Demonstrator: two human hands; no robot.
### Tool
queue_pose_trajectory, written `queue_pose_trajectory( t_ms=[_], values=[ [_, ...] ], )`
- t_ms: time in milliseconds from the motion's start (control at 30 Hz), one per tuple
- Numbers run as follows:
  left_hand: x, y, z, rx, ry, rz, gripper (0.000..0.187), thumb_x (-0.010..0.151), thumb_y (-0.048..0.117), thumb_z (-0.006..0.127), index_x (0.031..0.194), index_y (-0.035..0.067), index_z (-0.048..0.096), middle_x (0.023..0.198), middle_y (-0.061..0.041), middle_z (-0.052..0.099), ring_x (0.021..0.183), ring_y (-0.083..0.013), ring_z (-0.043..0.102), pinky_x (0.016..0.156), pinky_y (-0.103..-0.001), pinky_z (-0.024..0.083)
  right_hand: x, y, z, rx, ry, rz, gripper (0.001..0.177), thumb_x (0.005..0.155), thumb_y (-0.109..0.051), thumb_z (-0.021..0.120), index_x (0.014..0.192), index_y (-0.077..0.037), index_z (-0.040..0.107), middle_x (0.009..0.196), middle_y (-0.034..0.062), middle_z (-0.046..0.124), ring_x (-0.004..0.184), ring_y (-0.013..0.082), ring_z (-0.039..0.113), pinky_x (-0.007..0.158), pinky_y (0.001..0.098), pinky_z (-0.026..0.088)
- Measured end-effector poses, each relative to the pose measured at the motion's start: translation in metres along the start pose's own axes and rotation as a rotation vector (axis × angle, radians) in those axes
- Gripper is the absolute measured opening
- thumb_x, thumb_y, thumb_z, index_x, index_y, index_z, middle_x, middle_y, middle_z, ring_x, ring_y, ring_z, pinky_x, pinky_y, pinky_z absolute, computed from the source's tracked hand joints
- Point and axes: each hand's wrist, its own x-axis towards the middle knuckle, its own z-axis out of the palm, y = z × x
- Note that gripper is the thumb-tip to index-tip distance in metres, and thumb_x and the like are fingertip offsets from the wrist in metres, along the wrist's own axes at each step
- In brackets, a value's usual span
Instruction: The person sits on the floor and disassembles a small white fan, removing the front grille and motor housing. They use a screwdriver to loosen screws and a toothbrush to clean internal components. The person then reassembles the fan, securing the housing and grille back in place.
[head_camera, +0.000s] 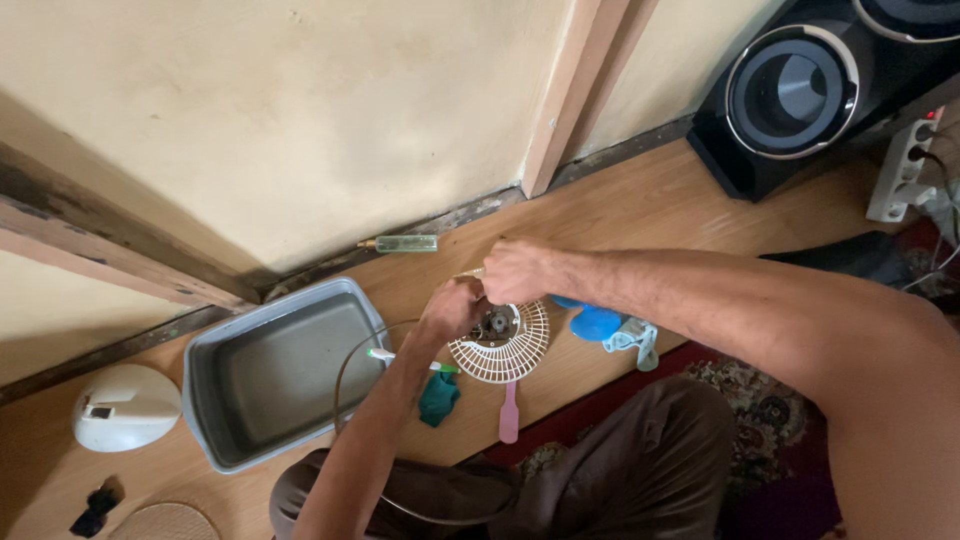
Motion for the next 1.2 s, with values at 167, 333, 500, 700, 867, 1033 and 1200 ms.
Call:
queue_pose_trajectory(
  t_ms=[167,333,500,700,867,1033,1200],
  values=[
    [0.006,0.003,0.0,-0.003,-0.037,-0.048,0.012,0.087,0.018,0.073,0.089,0.007,0.074,0.095,-0.018,0.073,0.088,-0.0398,0.071,0.079,-0.049,0.058,-0.012,-0.004,-0.017,0.284,0.022,0.231,0.007,0.075,-0.007,0.072,0.078,-0.003,0.077,0.08,0.017,0.075,0.074,0.0323,0.073,0.06,0.0438,0.059],
    [0.002,-0.001,-0.001,-0.072,0.008,-0.036,0.017,0.081,0.014,0.071,0.096,0.007,0.074,0.101,-0.02,0.073,0.092,-0.0429,0.069,0.079,-0.051,0.056,0.004,-0.013,-0.033,0.652,-0.184,0.593,0.012,0.086,-0.009,0.068,0.09,0.0,0.074,0.083,0.0167,0.074,0.071,0.0284,0.075,0.054,0.0409,0.061],
    [-0.007,-0.005,0.001,0.005,-0.027,-0.145,0.013,0.079,0.016,0.073,0.088,0.007,0.076,0.102,-0.019,0.074,0.094,-0.0413,0.07,0.083,-0.051,0.056,0.029,-0.023,-0.034,0.785,-0.117,0.786,0.015,0.087,-0.008,0.068,0.094,0.003,0.077,0.086,0.0188,0.075,0.072,0.0266,0.075,0.056,0.039,0.06],
    [-0.011,-0.014,0.018,0.034,0.076,-0.274,0.016,0.078,0.024,0.077,0.085,0.009,0.077,0.093,-0.02,0.075,0.09,-0.0409,0.071,0.081,-0.05,0.059,0.041,-0.024,-0.007,0.532,0.205,0.613,0.037,0.063,-0.014,0.079,0.096,0.001,0.072,0.086,0.0179,0.074,0.075,0.0342,0.074,0.058,0.0455,0.06],
    [-0.011,-0.033,0.032,0.154,0.103,-0.166,0.021,0.076,0.025,0.079,0.087,0.007,0.076,0.088,-0.022,0.073,0.083,-0.0463,0.068,0.074,-0.056,0.056,0.043,-0.011,0.026,-0.088,0.2,0.046,0.017,0.088,-0.024,0.069,0.082,-0.009,0.074,0.082,0.0131,0.076,0.072,0.032,0.075,0.056,0.0461,0.059],
    [-0.014,-0.031,0.033,0.065,0.076,-0.191,0.023,0.073,0.024,0.075,0.087,0.006,0.073,0.086,-0.022,0.072,0.082,-0.0452,0.069,0.073,-0.055,0.057,0.039,-0.005,0.043,-0.216,0.02,-0.153,0.014,0.079,-0.023,0.069,0.074,-0.014,0.078,0.08,0.0081,0.077,0.071,0.0293,0.075,0.054,0.0448,0.058],
    [-0.002,-0.02,0.028,0.102,0.092,-0.124,0.018,0.08,0.022,0.07,0.083,0.005,0.07,0.088,-0.021,0.072,0.082,-0.0457,0.068,0.073,-0.056,0.056,0.029,-0.001,0.048,-0.113,0.015,-0.105,0.013,0.079,-0.021,0.07,0.071,-0.016,0.08,0.076,0.0042,0.077,0.072,0.0261,0.074,0.054,0.0437,0.058]
  ],
)
